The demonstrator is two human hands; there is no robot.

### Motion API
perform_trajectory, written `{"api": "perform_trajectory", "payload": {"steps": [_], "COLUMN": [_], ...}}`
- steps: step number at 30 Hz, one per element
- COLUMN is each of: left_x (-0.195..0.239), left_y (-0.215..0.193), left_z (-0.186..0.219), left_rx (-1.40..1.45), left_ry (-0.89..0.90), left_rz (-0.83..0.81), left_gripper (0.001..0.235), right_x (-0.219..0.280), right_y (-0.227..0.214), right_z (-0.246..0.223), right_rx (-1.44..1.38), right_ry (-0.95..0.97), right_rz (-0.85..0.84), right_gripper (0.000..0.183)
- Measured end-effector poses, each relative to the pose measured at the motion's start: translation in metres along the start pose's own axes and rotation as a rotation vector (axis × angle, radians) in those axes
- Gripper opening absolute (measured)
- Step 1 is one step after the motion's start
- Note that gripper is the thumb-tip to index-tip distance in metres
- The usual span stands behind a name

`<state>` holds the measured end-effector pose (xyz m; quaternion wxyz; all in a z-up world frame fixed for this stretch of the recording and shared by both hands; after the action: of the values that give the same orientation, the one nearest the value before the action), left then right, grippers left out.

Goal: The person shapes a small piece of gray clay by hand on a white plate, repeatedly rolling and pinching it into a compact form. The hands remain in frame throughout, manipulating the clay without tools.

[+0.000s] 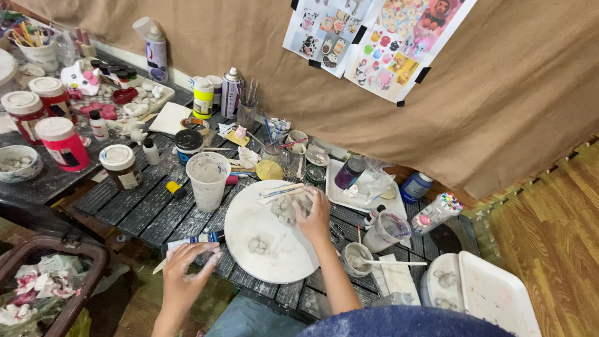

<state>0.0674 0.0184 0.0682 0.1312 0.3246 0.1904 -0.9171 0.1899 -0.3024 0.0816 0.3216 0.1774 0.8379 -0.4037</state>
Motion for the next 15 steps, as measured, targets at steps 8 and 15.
{"api": "perform_trajectory", "payload": {"steps": [8,15], "left_x": [-0.001,0.002], "left_y": [0.002,0.019], "left_z": [0.006,0.000], "left_rx": [-0.001,0.076], "left_ry": [0.008,-0.067], "left_rz": [0.007,-0.062], "left_gripper": [0.023,0.026], "right_x": [0.024,0.018], "right_y": [0.017,0.011], "right_z": [0.033,0.030], "right_rx": [-0.009,0.017], "right_ry": [0.137,0.173], "right_rz": [-0.294,-0.286], "right_gripper": [0.052,0.040]}}
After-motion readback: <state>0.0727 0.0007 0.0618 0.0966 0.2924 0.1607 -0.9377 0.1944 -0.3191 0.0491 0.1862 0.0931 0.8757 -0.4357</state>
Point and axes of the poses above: each hand's wrist, its own x-axis away from the middle knuckle, its own y-axis out of the palm, z = x × y, the point moved 9 cm from there along -x, towards the middle knuckle, and after that the axes turned 4 degrees about y, right-handed, at the moved point
